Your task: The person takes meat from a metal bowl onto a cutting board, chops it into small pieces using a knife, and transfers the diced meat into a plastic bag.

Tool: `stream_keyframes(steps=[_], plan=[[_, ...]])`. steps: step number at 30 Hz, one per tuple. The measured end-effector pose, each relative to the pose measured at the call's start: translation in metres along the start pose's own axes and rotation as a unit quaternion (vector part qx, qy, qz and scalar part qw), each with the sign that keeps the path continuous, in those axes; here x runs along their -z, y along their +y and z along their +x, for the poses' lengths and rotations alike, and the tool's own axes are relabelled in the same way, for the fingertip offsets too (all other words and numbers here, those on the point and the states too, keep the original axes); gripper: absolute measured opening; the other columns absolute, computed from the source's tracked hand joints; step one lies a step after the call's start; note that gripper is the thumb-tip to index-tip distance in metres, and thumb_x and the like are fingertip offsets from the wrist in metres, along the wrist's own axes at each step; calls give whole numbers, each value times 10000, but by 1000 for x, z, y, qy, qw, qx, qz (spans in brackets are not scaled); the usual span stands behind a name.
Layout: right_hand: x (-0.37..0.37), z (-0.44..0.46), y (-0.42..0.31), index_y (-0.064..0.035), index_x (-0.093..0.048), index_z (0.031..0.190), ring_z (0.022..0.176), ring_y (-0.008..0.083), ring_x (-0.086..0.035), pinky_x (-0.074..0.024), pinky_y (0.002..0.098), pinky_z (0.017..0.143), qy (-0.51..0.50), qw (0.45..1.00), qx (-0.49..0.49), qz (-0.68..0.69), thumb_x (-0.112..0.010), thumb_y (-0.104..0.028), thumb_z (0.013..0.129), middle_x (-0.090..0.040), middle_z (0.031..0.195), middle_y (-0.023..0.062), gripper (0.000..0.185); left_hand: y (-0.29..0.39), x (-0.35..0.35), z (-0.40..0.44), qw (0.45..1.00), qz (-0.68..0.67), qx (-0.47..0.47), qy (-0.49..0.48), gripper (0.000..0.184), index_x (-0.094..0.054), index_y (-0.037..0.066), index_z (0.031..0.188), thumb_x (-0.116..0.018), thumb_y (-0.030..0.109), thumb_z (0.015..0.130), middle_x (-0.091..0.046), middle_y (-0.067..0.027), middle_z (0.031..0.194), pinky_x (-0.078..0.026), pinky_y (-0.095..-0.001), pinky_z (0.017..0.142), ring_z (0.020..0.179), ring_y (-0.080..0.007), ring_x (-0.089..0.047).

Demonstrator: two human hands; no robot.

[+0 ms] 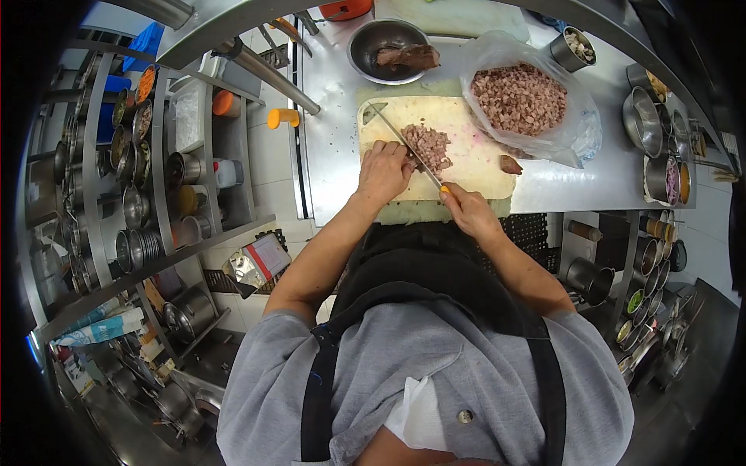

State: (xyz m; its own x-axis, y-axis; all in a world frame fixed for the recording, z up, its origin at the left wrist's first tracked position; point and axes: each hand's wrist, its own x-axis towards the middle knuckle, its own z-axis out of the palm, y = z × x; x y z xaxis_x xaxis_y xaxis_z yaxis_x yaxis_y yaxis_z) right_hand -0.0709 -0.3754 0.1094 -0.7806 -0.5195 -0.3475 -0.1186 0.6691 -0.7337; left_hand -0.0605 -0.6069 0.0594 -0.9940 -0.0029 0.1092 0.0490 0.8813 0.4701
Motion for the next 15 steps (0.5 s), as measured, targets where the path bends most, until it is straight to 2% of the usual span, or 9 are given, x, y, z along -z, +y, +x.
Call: stream_keyframes(steps=[7, 9, 11, 13, 15], plan=[[-26, 44, -1, -20, -629, 1171, 829, 495, -646, -497, 535, 736, 25, 999, 18, 15, -558, -317, 1022, -658, 825, 310, 340, 2, 3, -2, 1000, 2, -12, -5, 198, -647, 41, 945, -708, 190, 830, -657, -105, 994, -490, -449, 849, 996, -330, -583], [-26, 44, 1, -19, -628, 1170, 824, 493, -646, -496, 535, 733, 38, 999, 26, 26, -559, -317, 1022, -657, 821, 308, 340, 3, 6, -1, 1000, 6, -14, -6, 205, -645, 39, 958, -706, 183, 825, -658, -106, 1001, -492, -448, 851, 997, -332, -585], [-21, 40, 5, -19, -628, 1170, 818, 491, -646, -495, 535, 730, 41, 998, 30, 30, -561, -317, 1022, -657, 818, 306, 340, 1, 2, -6, 999, -24, -13, 42, 224, -641, 37, 985, -705, 169, 815, -662, -118, 990, -494, -444, 842, 992, -336, -592], [-9, 31, -9, -26, -631, 1168, 813, 489, -645, -493, 536, 726, 11, 999, -2, 33, -561, -316, 1022, -657, 815, 302, 332, -1, 3, -6, 999, -31, -14, 36, 209, -646, 40, 972, -706, 164, 815, -664, -118, 980, -495, -446, 838, 986, -337, -596], [-10, 23, -3, -34, -632, 1169, 805, 489, -644, -490, 535, 719, 11, 999, 7, 43, -559, -314, 1023, -655, 806, 298, 324, -3, 4, -5, 999, -35, -16, 34, 194, -651, 44, 959, -706, 160, 814, -667, -118, 969, -496, -447, 834, 979, -339, -599]])
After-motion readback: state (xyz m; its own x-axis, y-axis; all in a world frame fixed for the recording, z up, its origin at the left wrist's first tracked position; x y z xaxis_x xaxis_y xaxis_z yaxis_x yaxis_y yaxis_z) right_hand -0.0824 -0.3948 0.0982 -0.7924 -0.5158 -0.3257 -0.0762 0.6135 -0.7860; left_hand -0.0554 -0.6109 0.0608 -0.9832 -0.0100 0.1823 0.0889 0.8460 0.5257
